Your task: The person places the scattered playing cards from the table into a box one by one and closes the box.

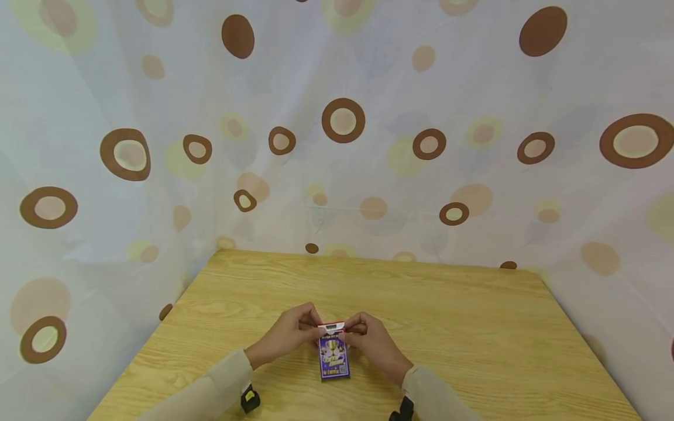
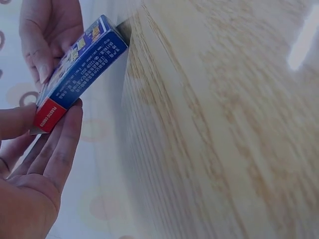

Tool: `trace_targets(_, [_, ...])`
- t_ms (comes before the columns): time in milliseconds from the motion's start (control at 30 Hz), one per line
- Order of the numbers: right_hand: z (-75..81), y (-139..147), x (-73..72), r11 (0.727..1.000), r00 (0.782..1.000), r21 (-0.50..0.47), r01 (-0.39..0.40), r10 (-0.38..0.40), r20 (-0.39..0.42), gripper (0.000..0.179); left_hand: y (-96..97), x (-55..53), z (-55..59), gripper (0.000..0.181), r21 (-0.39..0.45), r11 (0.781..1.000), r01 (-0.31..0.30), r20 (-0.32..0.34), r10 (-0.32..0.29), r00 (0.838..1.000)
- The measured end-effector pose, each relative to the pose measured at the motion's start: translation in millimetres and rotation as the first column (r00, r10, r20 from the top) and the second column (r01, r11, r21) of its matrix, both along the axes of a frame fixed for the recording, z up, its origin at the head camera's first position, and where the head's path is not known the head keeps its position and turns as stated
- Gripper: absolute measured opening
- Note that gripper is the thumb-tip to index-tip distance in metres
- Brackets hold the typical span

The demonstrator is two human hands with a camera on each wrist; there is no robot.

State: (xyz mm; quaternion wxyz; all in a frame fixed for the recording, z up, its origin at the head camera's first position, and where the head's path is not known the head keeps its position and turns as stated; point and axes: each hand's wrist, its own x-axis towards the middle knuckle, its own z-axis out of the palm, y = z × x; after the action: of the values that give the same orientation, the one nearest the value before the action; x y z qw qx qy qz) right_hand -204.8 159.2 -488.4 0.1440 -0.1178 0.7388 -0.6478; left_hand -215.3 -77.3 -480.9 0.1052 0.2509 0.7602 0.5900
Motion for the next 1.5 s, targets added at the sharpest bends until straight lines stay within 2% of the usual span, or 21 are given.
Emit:
trace_targets(200, [-1.8, 2.3, -2.6, 0.998, 0.998, -0.02, -0.058, 0.058, 0.0, 0.051, 1.8, 0.1, 0.4, 0.013, -0.005, 1.0, -0.029, -0.007, 0.029, 1.0])
trace_targets(333, [-2.9, 1.6, -3.5, 0.996, 0.997, -0.029, -0.079, 0.078, -0.016, 0.047, 2.8, 0.3, 1.2, 0.012, -0.016, 0.999, -0.041, -0.007, 0.041, 0.999])
trace_targets(667, [-1.8, 0.0, -1.6, 0.999, 0.998, -0.009, -0.043, 0.042, -0.039, 0.039, 5.5, -2.0, 2.3, 0.014, -0.038, 0.997, -0.074, 0.018, 0.075, 0.997])
trace_targets(867, [-1.7, 0.1, -0.1, 1.0, 0.999, -0.015, -0.012, 0.011, -0.054, 0.031, 4.4, -3.4, 3.3, 0.016, -0.032, 0.999, -0.022, 0.047, 0.024, 0.999])
trace_targets(1100, [-2.4, 0.5, -0.6, 1.0, 0.998, -0.003, 0.0, 0.0, -0.062, 0.028, 4.2, -2.3, 0.8, 0.026, -0.059, 0.997, 0.048, 0.069, -0.044, 0.997])
trace_targets(1167, [-3.1, 0.8, -1.0, 1.0, 0.998, 0.006, 0.006, -0.005, -0.065, 0.029, 4.3, -2.5, 0.4, 0.022, -0.043, 0.998, 0.043, 0.074, -0.04, 0.996])
trace_targets(1367, [-3.8, 1.2, -3.1, 1.0, 0.997, 0.006, -0.013, 0.014, -0.072, 0.032, 4.2, -4.5, 0.2, 0.019, -0.004, 1.0, -0.009, 0.154, 0.01, 0.988])
trace_targets(1500, [-3.9, 1.7, -2.4, 1.0, 0.997, 0.008, -0.023, 0.023, -0.069, 0.034, 5.5, -4.9, -0.9, 0.018, -0.008, 1.0, -0.027, 0.146, 0.028, 0.989])
